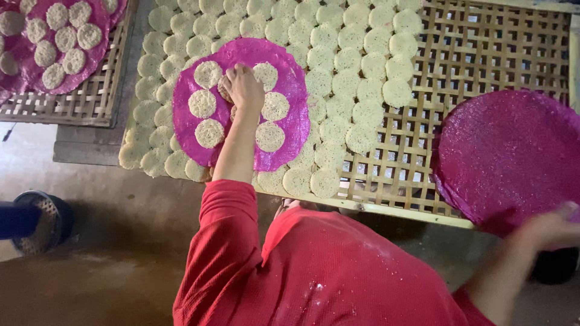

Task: The person peels round rice crackers off pink plastic sheets and places them one by one onto woven bamboo drying racks, filling gaps in the rows. They occasionally lift and reposition the plastic sheets and stack finished sheets of crackers aside.

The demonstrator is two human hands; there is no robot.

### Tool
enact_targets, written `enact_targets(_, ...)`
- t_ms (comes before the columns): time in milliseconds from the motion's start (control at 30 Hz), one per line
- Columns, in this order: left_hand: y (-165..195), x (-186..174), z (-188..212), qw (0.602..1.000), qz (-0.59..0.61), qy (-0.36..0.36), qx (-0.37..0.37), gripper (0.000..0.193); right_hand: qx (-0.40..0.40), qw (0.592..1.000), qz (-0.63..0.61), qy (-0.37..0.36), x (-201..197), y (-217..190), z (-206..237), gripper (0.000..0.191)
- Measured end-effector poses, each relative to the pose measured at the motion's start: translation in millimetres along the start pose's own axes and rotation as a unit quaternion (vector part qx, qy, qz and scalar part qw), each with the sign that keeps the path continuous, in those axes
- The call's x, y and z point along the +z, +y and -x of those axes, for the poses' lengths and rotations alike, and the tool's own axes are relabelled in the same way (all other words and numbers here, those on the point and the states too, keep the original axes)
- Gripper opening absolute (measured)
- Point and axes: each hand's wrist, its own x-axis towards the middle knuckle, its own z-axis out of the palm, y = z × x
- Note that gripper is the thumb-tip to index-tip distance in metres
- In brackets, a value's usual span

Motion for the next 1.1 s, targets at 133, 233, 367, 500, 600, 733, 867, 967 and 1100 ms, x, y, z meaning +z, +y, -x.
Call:
enact_targets(133, 0, -7, 1, 0.984, 0.176, -0.008, 0.008, 0.025, -0.036, 0.863, -0.464, -0.197, 12, -102, 73, 0.042)
enact_targets(233, 14, -20, 12, 0.956, 0.289, 0.006, 0.052, 0.014, -0.044, 0.771, -0.488, -0.407, 25, -182, 133, 0.032)
enact_targets(367, 62, -29, 64, 0.911, 0.382, -0.077, 0.133, 0.023, 0.09, 0.487, -0.509, -0.704, 48, -254, 196, 0.032)
enact_targets(500, 104, -24, 122, 0.857, 0.41, -0.152, 0.272, 0.053, 0.173, 0.445, -0.536, -0.696, 75, -271, 208, 0.034)
enact_targets(600, 93, -10, 131, 0.86, 0.405, -0.156, 0.267, 0.054, 0.064, 0.622, -0.451, -0.637, 79, -246, 192, 0.038)
enact_targets(733, 34, 15, 80, 0.975, 0.117, -0.026, 0.185, 0.072, 0.073, 0.614, -0.382, -0.687, 57, -197, 195, 0.035)
enact_targets(867, -4, 43, 60, 0.982, 0.057, -0.097, 0.154, 0.063, -0.097, 0.659, -0.312, -0.677, 26, -179, 226, 0.035)
enact_targets(967, -15, 47, 52, 0.981, 0.088, -0.109, 0.137, 0.054, -0.181, 0.739, -0.236, -0.604, 11, -186, 241, 0.038)
enact_targets(1100, -21, 30, 36, 0.982, 0.059, -0.155, 0.094, 0.035, -0.294, 0.772, -0.308, -0.472, -3, -201, 239, 0.037)
